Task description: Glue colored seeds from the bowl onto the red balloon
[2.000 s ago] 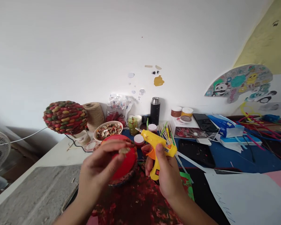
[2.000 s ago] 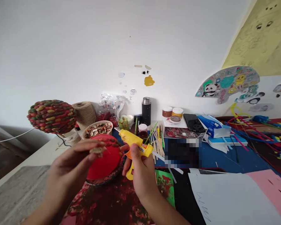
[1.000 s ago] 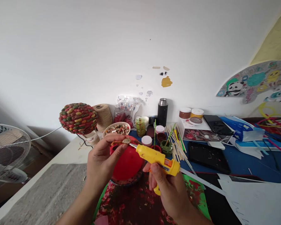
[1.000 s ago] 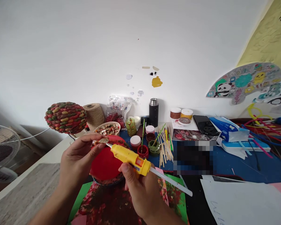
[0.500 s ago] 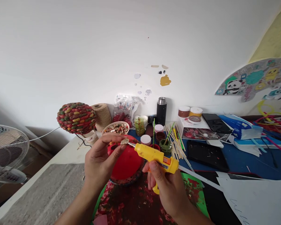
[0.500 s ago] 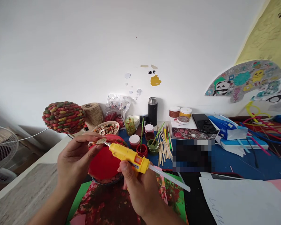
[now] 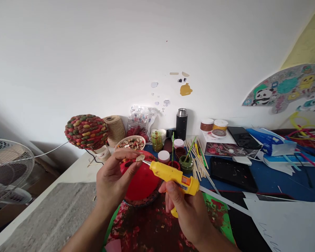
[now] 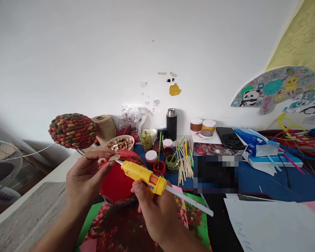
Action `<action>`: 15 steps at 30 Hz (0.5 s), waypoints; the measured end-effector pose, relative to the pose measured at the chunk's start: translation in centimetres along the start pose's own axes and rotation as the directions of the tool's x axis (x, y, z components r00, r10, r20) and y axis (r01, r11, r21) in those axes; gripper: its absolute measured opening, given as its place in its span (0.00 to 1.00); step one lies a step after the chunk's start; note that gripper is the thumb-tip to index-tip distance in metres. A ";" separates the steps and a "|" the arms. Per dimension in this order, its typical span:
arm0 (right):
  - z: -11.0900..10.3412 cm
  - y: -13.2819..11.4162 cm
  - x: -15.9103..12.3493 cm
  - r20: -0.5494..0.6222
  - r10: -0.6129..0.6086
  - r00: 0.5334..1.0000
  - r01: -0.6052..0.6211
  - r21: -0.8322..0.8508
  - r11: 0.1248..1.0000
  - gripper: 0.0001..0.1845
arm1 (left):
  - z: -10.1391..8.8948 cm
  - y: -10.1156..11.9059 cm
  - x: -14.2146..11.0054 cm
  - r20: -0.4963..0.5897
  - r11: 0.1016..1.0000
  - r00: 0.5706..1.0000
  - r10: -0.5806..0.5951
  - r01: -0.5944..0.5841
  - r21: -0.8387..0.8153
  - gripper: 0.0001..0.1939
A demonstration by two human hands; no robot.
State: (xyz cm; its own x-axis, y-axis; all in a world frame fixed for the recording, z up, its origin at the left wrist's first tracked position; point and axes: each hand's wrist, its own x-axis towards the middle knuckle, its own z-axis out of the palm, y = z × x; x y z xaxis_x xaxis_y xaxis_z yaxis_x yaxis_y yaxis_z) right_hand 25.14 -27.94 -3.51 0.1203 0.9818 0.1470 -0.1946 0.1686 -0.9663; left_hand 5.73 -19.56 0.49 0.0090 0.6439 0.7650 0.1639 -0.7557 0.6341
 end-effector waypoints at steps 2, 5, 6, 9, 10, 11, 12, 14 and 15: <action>0.0 0.3 0.0 -0.021 -0.022 1.000 0.023 0.008 1.000 0.40 | 0.0 0.1 0.0 0.010 1.000 1.000 0.007 -0.007 -0.014 0.09; -0.1 0.7 0.1 -0.039 -0.035 0.999 0.036 0.011 0.999 0.39 | 0.1 0.4 0.0 0.036 0.999 0.999 0.006 -0.004 -0.050 0.07; -0.1 0.7 0.1 -0.036 -0.030 0.999 0.030 0.010 0.999 0.39 | 0.1 0.4 0.0 0.037 0.999 0.999 0.000 0.002 -0.053 0.07; -0.2 0.3 0.1 -0.028 -0.002 1.000 0.002 0.012 1.000 0.41 | 0.1 0.4 0.0 0.012 1.000 1.000 -0.009 0.009 -0.028 0.09; -0.1 0.2 0.1 -0.032 0.003 0.999 -0.003 0.015 1.000 0.41 | 0.0 0.3 -0.1 0.007 1.000 1.000 -0.003 0.003 -0.010 0.10; -0.1 0.0 0.1 -0.037 0.007 0.999 -0.007 0.019 1.000 0.42 | 0.0 0.1 -0.1 0.007 1.000 1.000 0.017 -0.017 0.015 0.09; -0.1 -0.2 0.1 -0.042 0.010 0.999 -0.009 0.024 1.000 0.42 | -0.1 0.0 -0.1 0.012 0.997 0.999 0.051 -0.052 0.050 0.08; 0.0 -0.4 0.3 -0.043 0.021 0.999 -0.020 0.037 0.999 0.43 | -0.4 -0.3 -0.2 0.046 0.977 0.987 0.154 -0.159 0.140 0.05; 0.1 -0.5 0.4 -0.046 0.029 0.999 -0.026 0.049 0.998 0.43 | -0.5 -0.4 -0.3 0.075 0.956 0.974 0.212 -0.223 0.190 0.05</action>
State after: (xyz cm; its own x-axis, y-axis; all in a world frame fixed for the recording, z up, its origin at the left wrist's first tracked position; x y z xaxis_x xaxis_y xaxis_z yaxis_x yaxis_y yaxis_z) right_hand 25.22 -27.64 -2.96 0.1597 0.9811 0.1092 -0.2455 0.1466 -0.9583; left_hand 5.18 -19.46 0.06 0.1170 0.4760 0.8716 0.3418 -0.8434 0.4147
